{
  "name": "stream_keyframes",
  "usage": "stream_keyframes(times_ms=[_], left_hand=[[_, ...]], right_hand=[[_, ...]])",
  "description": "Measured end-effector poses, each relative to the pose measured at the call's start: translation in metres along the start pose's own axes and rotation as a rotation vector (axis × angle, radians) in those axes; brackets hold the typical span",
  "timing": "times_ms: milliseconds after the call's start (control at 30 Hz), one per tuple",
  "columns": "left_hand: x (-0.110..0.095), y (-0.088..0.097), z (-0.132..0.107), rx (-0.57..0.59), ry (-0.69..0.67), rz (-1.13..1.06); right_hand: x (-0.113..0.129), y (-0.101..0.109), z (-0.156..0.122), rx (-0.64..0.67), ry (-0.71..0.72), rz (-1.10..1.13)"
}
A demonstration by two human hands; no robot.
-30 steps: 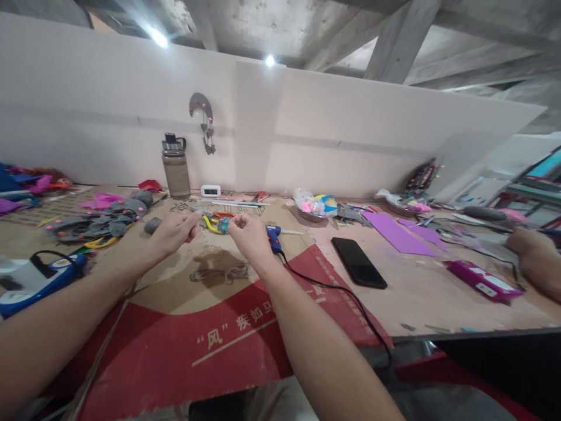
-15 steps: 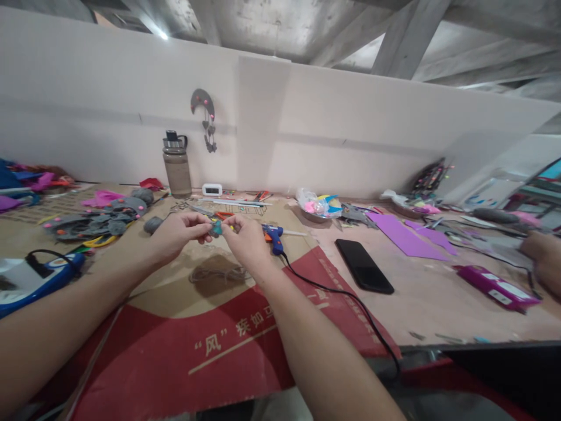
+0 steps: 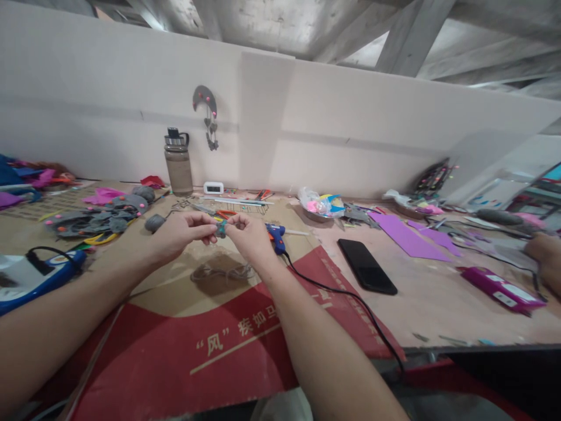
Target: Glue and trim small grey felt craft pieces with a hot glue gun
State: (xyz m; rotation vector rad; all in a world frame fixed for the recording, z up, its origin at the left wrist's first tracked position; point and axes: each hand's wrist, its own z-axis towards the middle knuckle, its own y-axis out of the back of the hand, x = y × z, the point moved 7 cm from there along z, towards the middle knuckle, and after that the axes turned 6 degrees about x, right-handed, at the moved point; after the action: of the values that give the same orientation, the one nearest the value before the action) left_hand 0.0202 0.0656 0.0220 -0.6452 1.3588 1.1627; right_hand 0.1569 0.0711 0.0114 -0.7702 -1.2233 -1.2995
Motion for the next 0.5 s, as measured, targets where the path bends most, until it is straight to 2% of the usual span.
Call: stream_keyframes(times_ms=[100,167,300,500], left_hand=[[0.0042,0.0004,0.0016,0.032,0.032,-0.175],[0.0064,0.0017,0.0022,0.034,0.050,-0.201],[0.0067,0.0021,0.0024,0.033,0.053,-0.092],[0.0005,0.0074,0.0008,-0.059,0.022,0.012]], right_hand=[[0.0005,0.0003,-0.0008,-0.014,-0.034,0.073],[0.0008,-0.0001,-0.0011,-0.018,-0.027,0.088],[-0.0029,-0.0027,0.0000,0.007,0.001,0.070],[-0.0049,-0.0076,0.0016,0.084,0.058,0.035]])
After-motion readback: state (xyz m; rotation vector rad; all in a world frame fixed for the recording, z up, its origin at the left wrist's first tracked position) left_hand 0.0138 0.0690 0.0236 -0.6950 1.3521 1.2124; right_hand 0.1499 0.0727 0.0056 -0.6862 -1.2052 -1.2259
